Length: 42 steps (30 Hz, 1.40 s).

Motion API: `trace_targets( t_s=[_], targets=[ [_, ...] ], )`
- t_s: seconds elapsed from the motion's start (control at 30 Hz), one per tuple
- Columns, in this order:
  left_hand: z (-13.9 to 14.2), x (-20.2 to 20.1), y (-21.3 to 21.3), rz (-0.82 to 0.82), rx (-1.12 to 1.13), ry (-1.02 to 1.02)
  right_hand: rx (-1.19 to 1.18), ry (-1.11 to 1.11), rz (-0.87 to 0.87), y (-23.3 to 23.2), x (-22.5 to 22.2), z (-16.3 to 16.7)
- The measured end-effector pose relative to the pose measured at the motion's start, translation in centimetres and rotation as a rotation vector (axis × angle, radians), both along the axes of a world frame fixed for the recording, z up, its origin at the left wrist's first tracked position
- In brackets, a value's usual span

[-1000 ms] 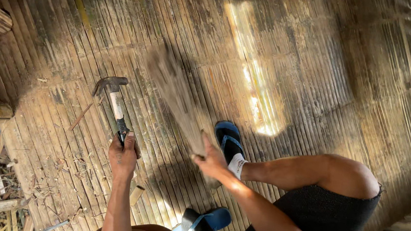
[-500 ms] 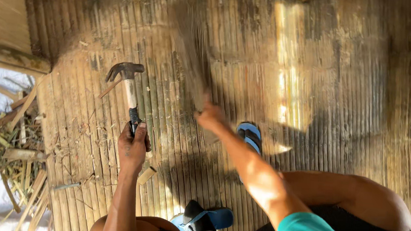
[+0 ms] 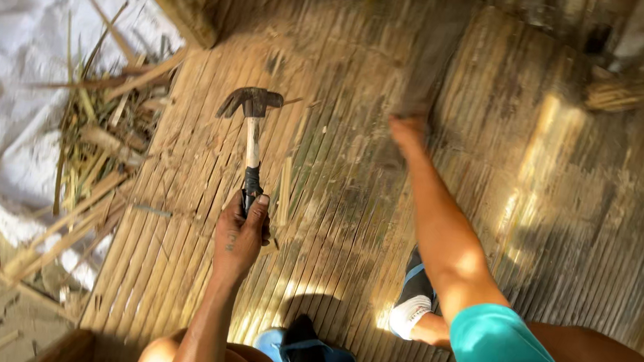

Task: The person sweeps a bamboo floor using a traditional broom and a hammer. They gather debris and sweep it into a pile, occasionally using the hammer to assist in moving the debris.

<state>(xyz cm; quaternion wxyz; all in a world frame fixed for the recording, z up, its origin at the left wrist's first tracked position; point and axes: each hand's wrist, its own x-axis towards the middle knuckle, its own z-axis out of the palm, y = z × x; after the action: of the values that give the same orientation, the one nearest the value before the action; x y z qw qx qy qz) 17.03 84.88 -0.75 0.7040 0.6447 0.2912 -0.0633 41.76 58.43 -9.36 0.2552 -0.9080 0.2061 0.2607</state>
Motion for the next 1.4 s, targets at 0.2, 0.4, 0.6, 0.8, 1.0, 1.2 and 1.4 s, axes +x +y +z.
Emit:
trace_targets(
  t_s=[0.2,0.4,0.6,0.8,1.0,1.2,1.4],
  targets=[
    [1.3,-0.6,0.4,0.084,-0.061,0.072,0.119,0.09,0.354,6.9,-7.9,0.8],
    [2.1,-1.2,0.3,0.107,-0.068,0.076,0.109,-0.12,0.271,-1.0,-7.7,4.0],
    [2.1,-2.0,-0.5,0.107,-0.105,0.021,-0.03,0.016,0.469,6.7,2.7,1.0],
    [2.7,-1.4,-0.8,0.082,-0.075,-0.035,0.161,-0.056,0.665,-0.6,-4.6,1.6],
    [2.4,-2.5,-1.3,0.13,-0.136,-0.03,-0.019,-0.106,0.679,7.1,5.9,4.9],
    [2.7,-4.1,-0.7,0.142,-0.086,-0.008,-0.36,0.155,0.888,9.9,4.3,7.9],
    [2.7,-4.3,0.3,0.195,-0.099,0.005,-0.62,0.047,1.049,6.2,9.2,15.1]
  ],
)
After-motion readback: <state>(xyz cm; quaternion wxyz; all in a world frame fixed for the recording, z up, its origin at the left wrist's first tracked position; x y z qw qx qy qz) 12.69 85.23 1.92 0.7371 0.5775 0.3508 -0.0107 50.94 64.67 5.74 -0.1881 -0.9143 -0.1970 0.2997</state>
